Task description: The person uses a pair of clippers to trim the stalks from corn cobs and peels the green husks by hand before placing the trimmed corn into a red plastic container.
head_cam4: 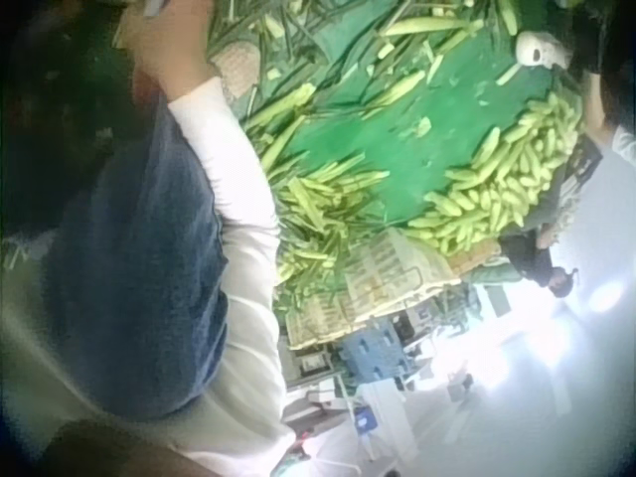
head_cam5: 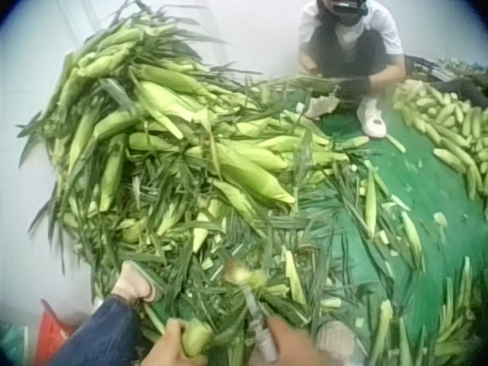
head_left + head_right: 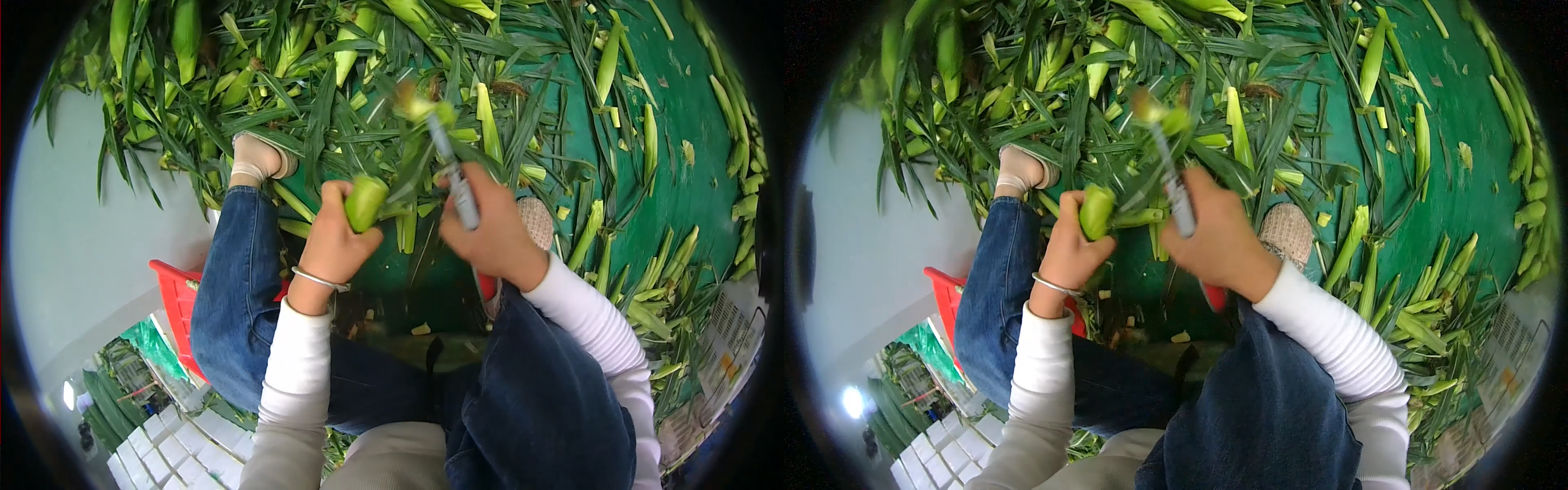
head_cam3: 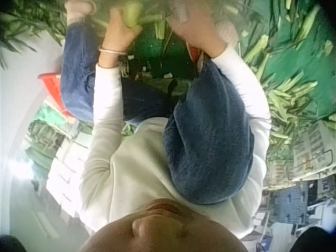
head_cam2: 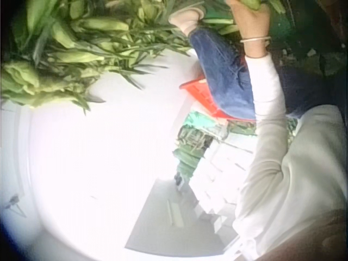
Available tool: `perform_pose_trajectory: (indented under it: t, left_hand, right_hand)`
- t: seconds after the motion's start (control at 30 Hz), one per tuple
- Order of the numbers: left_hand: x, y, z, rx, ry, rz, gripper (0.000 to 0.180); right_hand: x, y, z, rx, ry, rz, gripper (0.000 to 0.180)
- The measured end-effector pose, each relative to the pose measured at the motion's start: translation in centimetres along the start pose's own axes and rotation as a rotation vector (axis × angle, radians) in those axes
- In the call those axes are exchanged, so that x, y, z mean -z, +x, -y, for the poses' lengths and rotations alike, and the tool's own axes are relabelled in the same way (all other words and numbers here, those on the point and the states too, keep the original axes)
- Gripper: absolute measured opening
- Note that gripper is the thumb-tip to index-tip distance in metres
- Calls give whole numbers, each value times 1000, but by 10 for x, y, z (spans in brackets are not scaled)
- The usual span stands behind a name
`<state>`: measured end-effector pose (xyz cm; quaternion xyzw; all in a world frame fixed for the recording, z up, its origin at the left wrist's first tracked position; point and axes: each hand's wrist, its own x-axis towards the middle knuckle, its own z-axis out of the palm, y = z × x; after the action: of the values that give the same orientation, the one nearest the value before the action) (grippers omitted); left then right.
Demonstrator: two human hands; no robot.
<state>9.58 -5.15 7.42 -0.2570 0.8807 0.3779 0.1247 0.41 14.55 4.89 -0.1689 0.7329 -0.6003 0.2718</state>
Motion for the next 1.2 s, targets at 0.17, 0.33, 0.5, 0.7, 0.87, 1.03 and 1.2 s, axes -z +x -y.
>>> perform_pose_trajectory:
  t: [0.17, 0.33, 0.5, 0.7, 0.87, 1.03, 1.2]
  left_hand:
    - [-13, -2, 13, 180, -1058, 5, 32]
    - [-30, -8, 1, 162, -976, 74, 34]
    - [-21, -15, -12, 216, -1168, 205, 29]
    - [-15, -5, -26, 372, -1093, 238, 39]
    - [0, -18, -48, 362, -777, 494, 47]
    - [150, -26, -6, 61, -1085, -36, 48]
    - [323, -88, 91, 303, -777, -1043, 39]
  right_hand:
    - [-1, -11, -1, 154, -188, 300, 51]
    - [-17, -9, -3, 182, -278, 275, 45]
    - [-1, 0, 1, -56, -97, 103, 33]
    - [-9, -7, -3, 213, -40, 221, 35]
    - [2, 6, -1, -211, 375, -47, 29]
    - [12, 14, -30, -253, 234, -81, 36]
    - [44, 122, -42, -113, -348, -220, 49]
